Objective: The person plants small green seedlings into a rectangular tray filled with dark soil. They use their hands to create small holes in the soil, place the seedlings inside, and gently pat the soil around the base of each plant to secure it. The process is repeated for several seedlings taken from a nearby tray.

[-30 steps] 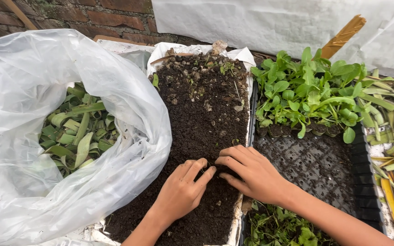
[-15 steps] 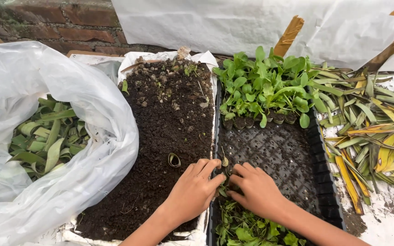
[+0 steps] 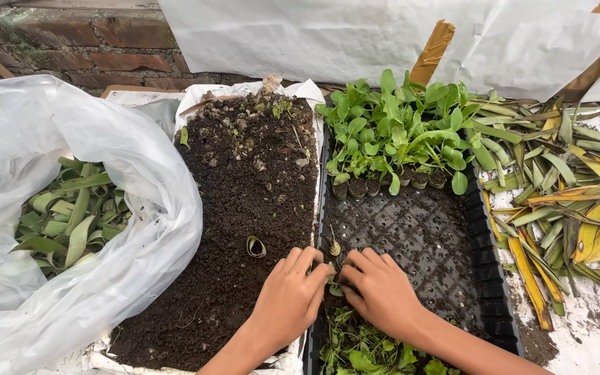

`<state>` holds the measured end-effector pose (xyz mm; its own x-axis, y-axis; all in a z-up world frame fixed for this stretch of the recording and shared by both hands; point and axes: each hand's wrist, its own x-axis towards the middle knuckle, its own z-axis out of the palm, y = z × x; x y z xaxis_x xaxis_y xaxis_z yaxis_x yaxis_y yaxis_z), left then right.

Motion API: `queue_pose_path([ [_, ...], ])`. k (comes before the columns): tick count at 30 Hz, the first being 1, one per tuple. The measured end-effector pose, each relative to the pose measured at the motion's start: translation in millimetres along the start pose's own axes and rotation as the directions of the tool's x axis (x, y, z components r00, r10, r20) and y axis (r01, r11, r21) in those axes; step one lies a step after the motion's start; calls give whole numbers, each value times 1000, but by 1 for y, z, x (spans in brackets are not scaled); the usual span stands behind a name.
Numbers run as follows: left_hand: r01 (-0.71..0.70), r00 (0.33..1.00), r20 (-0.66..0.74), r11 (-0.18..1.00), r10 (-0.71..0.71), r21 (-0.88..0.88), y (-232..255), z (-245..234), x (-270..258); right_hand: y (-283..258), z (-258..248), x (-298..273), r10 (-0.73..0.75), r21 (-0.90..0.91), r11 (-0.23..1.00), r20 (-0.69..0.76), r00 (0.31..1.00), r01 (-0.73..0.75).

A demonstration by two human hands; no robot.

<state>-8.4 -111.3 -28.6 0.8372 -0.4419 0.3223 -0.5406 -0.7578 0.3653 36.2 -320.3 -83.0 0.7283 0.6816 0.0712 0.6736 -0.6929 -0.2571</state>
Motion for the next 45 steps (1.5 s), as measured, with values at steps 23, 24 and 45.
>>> queue_pose_path([
  [23,789,607,596,307,-525,-533,34,-13,37,4,-83,11,486,810,404,203,850,-425],
  [24,787,609,605,297,-512,-541,36,-13,37,4,-84,11,512,773,468,158,844,-428],
  [45,659,640,656,-155,-400,-736,40,8,31,8,-68,2,6,187,978,-455,890,89],
])
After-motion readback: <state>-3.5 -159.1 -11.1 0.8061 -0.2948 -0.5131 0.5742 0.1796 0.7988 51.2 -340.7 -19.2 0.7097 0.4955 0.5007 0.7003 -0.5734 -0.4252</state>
